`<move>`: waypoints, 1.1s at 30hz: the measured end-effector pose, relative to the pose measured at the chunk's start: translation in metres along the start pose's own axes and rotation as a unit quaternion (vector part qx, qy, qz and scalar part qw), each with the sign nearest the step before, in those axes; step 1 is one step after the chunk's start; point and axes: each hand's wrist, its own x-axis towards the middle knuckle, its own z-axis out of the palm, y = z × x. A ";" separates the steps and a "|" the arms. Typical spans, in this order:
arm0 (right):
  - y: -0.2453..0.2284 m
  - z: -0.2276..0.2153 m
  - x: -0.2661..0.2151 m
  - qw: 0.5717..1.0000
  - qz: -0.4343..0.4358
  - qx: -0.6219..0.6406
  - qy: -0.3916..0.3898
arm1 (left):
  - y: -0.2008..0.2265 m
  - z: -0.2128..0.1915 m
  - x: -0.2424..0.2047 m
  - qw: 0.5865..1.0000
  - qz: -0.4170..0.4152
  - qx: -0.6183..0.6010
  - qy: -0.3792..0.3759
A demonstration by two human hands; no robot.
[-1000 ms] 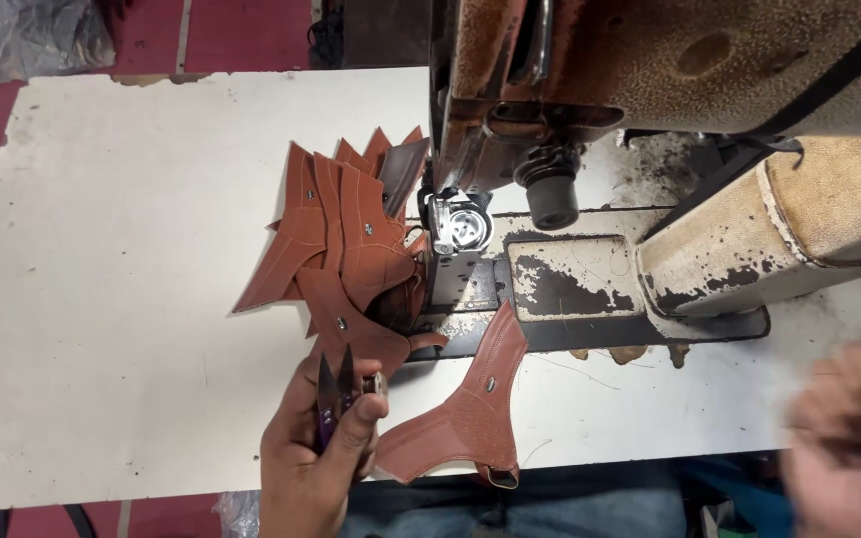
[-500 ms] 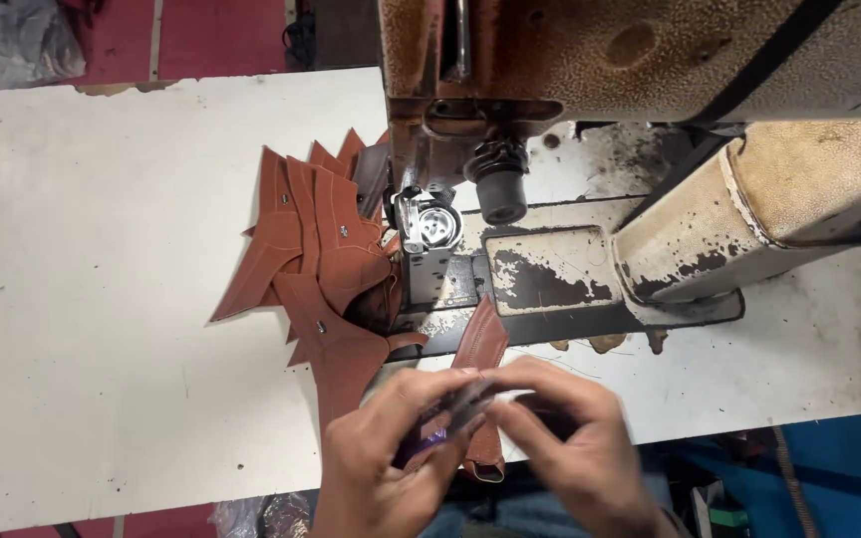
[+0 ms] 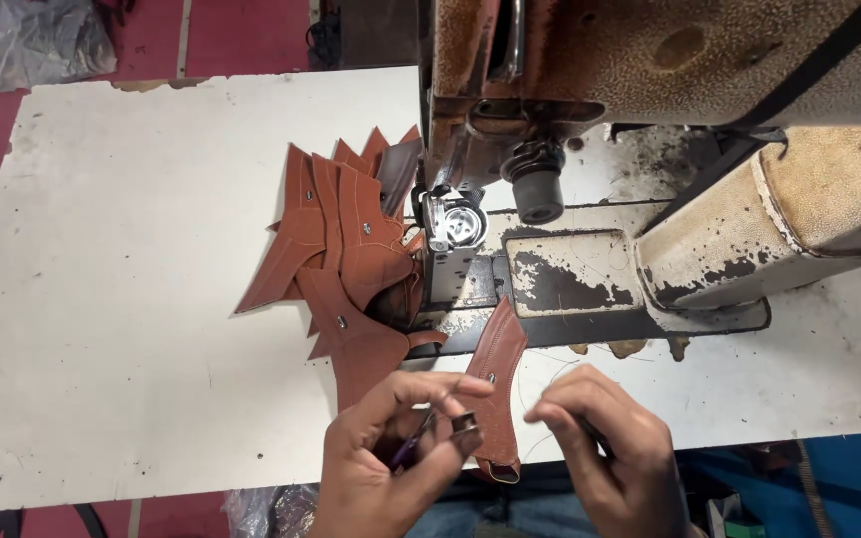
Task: Stitching together leather components for shoe manufacturing using an industrial sewing machine.
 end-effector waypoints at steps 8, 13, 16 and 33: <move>0.149 -0.093 -0.063 0.950 0.246 -0.089 0.171 | -0.006 -0.005 0.004 0.974 -0.127 -0.177 -0.062; 0.133 -0.127 -0.049 0.934 0.217 -0.168 0.229 | -0.001 0.002 0.016 0.989 -0.136 -0.026 -0.049; 0.116 -0.089 -0.054 0.959 0.240 0.022 0.151 | 0.000 0.015 0.022 0.984 -0.144 0.081 -0.060; -0.006 0.031 0.155 0.925 0.270 0.265 -0.017 | 0.000 0.009 0.085 0.961 0.022 0.250 0.113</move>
